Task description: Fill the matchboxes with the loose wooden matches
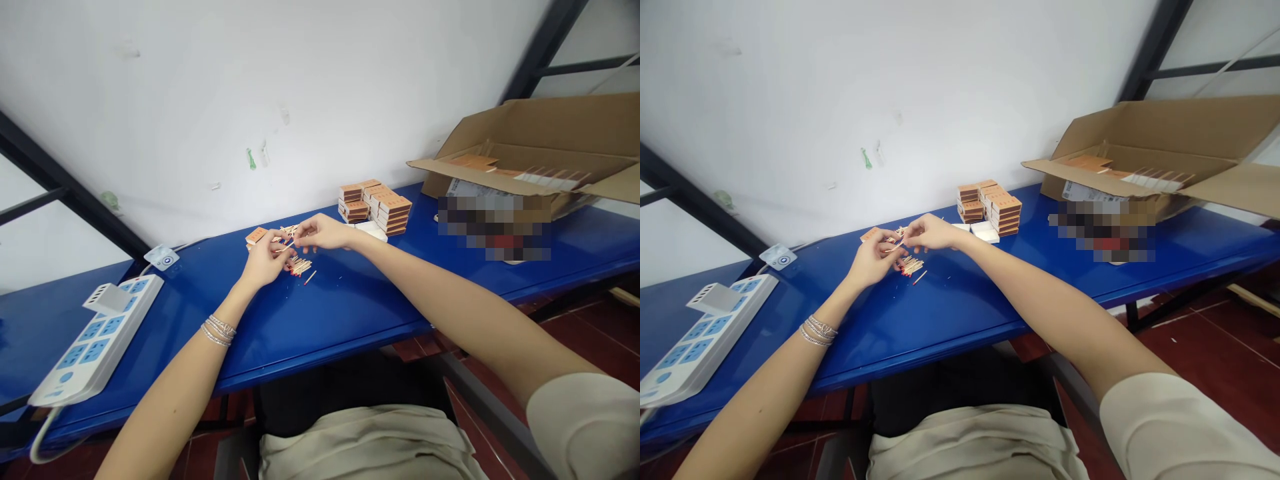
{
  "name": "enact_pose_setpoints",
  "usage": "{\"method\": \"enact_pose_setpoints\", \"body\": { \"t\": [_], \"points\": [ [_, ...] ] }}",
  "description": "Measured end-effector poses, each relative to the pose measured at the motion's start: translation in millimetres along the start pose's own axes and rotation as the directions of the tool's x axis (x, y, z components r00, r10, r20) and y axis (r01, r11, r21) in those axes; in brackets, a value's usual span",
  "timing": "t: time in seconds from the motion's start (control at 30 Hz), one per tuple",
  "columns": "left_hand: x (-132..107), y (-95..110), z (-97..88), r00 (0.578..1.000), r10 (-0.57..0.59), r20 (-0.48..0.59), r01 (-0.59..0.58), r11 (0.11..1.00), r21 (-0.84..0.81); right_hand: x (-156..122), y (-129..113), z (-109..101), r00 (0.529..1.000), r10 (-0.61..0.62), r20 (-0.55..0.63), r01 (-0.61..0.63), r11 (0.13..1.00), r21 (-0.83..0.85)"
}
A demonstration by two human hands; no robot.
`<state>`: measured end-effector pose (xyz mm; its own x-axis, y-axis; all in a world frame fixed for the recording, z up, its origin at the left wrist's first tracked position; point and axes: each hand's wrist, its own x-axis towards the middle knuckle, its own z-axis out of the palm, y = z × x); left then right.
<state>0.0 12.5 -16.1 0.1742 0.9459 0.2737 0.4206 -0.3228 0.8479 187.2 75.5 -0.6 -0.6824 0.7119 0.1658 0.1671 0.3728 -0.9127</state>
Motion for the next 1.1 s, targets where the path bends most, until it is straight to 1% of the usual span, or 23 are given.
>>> {"method": "enact_pose_setpoints", "body": {
  "t": [0.1,0.2,0.3,0.4,0.47,0.53,0.6,0.67,0.73,0.8,0.87,0.93,1.0,1.1],
  "points": [
    [0.7,-0.7,-8.9,0.994,0.025,-0.105,-0.003,0.979,0.203,-1.5,0.0,-9.8,1.0,-0.015,-0.024,0.014,0.999,-0.046],
    [1.5,-2.0,-16.6,0.98,0.063,-0.19,0.001,0.947,0.321,-3.0,0.9,-11.6,0.999,-0.022,0.028,0.026,0.991,-0.128],
    [2.3,-2.1,-18.8,0.971,0.087,-0.225,-0.003,0.937,0.349,-2.3,1.9,-4.8,0.994,-0.026,0.107,0.05,0.973,-0.225],
    [3.2,-1.7,-17.6,0.974,0.083,-0.21,-0.011,0.947,0.321,-0.3,2.8,-0.3,0.98,0.012,0.197,0.05,0.951,-0.306],
    [3.6,-2.1,-16.4,0.978,0.078,-0.193,-0.019,0.957,0.289,0.6,3.3,-2.0,0.976,0.034,0.215,0.04,0.943,-0.332],
    [3.9,-3.1,-14.6,0.979,0.086,-0.184,-0.028,0.956,0.293,0.9,3.3,-6.0,0.986,0.027,0.162,0.031,0.938,-0.345],
    [3.8,-4.3,-11.6,0.979,0.097,-0.179,-0.028,0.935,0.354,0.6,2.6,-9.6,0.998,0.015,0.057,0.006,0.932,-0.362],
    [3.5,-5.9,-7.1,0.981,0.111,-0.159,-0.035,0.91,0.414,0.2,1.3,-11.3,0.999,0.011,-0.047,-0.029,0.922,-0.386],
    [3.2,-7.9,-2.1,0.987,0.12,-0.111,-0.061,0.902,0.428,-0.3,-0.1,-10.9,0.994,0.01,-0.106,-0.052,0.913,-0.405],
    [3.2,-10.2,1.6,0.991,0.119,-0.054,-0.086,0.904,0.419,-0.6,-0.9,-9.6,0.993,0.012,-0.117,-0.061,0.907,-0.417],
    [3.6,-11.7,2.7,0.991,0.132,-0.007,-0.115,0.889,0.444,-0.6,-1.1,-8.3,0.995,0.019,-0.103,-0.061,0.902,-0.427],
    [4.3,-11.6,0.9,0.983,0.181,0.011,-0.161,0.841,0.517,-0.4,-0.4,-7.5,0.995,0.019,-0.1,-0.062,0.893,-0.445],
    [4.8,-10.3,-2.0,0.975,0.221,0.025,-0.191,0.774,0.603,0.1,1.1,-7.0,0.993,0.009,-0.116,-0.063,0.88,-0.47],
    [4.4,-7.6,-4.2,0.977,0.194,0.086,-0.2,0.705,0.681,1.7,4.4,-6.8,0.99,-0.008,-0.143,-0.064,0.868,-0.492]
  ]
}}
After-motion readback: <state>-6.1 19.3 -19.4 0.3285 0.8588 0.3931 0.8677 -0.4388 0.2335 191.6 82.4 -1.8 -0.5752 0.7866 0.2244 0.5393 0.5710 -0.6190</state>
